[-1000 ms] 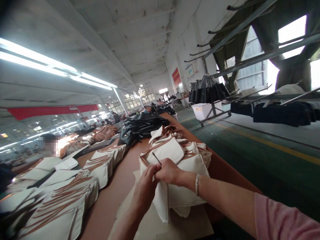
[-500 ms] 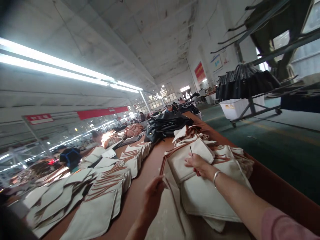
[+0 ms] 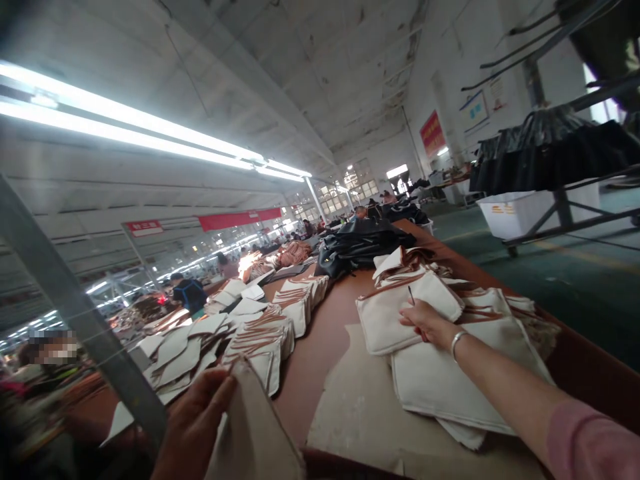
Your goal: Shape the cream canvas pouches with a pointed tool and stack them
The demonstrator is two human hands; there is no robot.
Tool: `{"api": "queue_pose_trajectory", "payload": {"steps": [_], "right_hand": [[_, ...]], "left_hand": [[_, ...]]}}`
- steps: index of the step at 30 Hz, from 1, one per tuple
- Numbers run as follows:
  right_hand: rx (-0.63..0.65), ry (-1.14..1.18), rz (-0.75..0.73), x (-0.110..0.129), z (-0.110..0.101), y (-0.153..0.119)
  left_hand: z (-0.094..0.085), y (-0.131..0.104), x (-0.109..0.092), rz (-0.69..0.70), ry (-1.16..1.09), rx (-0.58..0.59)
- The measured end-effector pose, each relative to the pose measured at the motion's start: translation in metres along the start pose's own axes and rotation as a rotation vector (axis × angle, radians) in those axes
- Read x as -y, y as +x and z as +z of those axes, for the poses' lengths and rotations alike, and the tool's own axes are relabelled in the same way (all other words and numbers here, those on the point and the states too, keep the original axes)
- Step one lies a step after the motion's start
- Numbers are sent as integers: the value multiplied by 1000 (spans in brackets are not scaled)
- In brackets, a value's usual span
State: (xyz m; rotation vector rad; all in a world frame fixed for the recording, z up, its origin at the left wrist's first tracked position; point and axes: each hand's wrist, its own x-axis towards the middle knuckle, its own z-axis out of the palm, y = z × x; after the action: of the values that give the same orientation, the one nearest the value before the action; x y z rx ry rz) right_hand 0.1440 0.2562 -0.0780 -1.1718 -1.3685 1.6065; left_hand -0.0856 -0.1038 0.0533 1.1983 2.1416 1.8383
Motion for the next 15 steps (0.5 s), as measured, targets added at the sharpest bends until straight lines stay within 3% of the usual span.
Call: {"api": "queue_pose_trajectory", "payload": {"steps": [4, 6, 8, 11, 15], "right_hand": [[24, -62, -102, 15, 23, -50], [126, -63, -190, 16, 38, -90], [334, -48, -326, 12, 50, -136], [613, 17, -362, -3, 58, -195], [642, 22, -375, -20, 50, -231]], "left_hand": [[29, -39, 4, 46, -70, 340], [49, -52, 8, 92, -166, 531], [69, -62, 14, 154, -211, 665], [98, -75, 27, 89, -293, 738], [127, -97, 50, 0, -446, 739]]}}
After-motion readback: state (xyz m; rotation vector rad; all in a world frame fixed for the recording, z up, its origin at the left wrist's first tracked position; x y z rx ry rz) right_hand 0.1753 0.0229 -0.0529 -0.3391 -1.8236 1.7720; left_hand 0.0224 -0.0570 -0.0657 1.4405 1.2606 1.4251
